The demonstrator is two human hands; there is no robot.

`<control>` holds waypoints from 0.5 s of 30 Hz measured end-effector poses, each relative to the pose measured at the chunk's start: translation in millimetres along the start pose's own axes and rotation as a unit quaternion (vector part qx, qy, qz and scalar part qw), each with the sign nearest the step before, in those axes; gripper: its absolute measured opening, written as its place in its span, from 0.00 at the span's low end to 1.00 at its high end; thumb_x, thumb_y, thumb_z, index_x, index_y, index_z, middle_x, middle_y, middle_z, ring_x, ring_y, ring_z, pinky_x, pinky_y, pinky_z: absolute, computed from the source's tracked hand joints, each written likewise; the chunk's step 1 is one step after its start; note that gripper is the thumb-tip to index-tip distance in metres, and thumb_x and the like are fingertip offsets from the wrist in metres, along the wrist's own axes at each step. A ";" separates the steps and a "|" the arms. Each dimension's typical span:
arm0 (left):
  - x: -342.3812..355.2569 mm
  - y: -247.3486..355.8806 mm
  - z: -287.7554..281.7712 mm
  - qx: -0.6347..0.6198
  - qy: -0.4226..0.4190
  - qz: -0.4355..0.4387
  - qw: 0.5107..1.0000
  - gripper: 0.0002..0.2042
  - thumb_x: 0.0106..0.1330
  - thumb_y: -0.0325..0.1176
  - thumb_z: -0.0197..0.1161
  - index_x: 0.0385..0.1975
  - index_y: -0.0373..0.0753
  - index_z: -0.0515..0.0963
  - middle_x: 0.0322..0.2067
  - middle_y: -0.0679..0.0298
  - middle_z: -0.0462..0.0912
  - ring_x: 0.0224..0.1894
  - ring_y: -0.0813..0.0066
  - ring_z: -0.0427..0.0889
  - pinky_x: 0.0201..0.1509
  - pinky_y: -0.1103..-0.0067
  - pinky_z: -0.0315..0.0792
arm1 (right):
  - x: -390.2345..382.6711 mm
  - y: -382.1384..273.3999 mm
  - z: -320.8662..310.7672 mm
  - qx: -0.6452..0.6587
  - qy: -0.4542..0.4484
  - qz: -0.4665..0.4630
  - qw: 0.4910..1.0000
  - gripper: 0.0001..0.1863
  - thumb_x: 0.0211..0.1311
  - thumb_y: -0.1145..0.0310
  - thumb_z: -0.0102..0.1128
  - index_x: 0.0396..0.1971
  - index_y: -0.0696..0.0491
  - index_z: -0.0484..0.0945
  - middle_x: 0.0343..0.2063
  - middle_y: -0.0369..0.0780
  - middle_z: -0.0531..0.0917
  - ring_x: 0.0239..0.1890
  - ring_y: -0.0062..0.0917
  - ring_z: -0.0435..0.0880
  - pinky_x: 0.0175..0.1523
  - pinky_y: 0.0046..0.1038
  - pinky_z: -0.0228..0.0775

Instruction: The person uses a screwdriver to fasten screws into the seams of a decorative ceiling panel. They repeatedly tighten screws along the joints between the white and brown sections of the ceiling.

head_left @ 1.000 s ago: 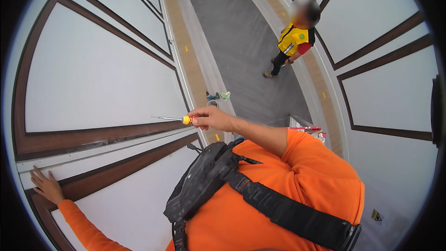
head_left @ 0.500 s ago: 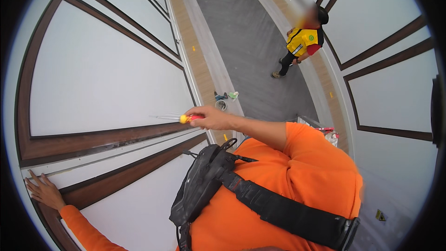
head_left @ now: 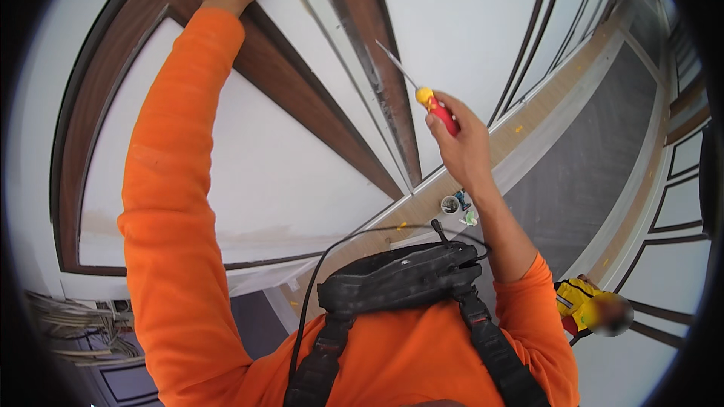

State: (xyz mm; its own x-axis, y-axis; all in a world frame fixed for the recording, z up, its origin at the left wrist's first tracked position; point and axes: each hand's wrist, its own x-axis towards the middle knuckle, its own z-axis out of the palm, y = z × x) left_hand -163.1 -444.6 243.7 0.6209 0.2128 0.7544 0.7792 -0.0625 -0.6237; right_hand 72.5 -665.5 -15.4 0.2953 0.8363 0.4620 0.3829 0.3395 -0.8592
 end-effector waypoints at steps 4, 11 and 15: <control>8.9 3.6 28.8 0.008 0.015 0.004 1.000 0.36 0.69 0.47 0.59 0.75 0.40 0.59 0.77 0.58 0.57 0.80 0.58 0.50 0.82 0.47 0.34 | 53.8 11.9 36.6 0.003 -0.020 0.007 1.000 0.19 0.67 0.66 0.64 0.54 0.58 0.81 0.44 0.50 0.86 0.45 0.42 0.86 0.53 0.35 0.77; 4.8 4.7 43.0 -0.022 0.033 0.005 0.999 0.35 0.68 0.47 0.59 0.74 0.41 0.62 0.76 0.59 0.59 0.79 0.60 0.52 0.82 0.47 0.35 | 83.6 4.3 69.4 -0.044 -0.041 0.017 0.998 0.19 0.67 0.65 0.62 0.54 0.58 0.82 0.44 0.51 0.86 0.45 0.43 0.86 0.53 0.37 0.77; 4.0 9.7 47.9 -0.022 0.042 0.001 0.999 0.35 0.68 0.47 0.59 0.74 0.41 0.62 0.75 0.59 0.59 0.79 0.60 0.53 0.82 0.47 0.36 | 92.1 10.5 71.5 -0.064 -0.048 0.025 0.997 0.20 0.66 0.64 0.62 0.54 0.58 0.82 0.43 0.51 0.87 0.45 0.44 0.86 0.53 0.37 0.77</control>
State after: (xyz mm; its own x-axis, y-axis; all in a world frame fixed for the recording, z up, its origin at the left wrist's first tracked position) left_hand -157.1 -397.6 230.9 0.6268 0.1308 0.7681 0.7792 -0.1067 -0.6176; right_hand 41.1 -554.2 2.5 0.2343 0.8898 0.3915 0.4796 0.2446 -0.8427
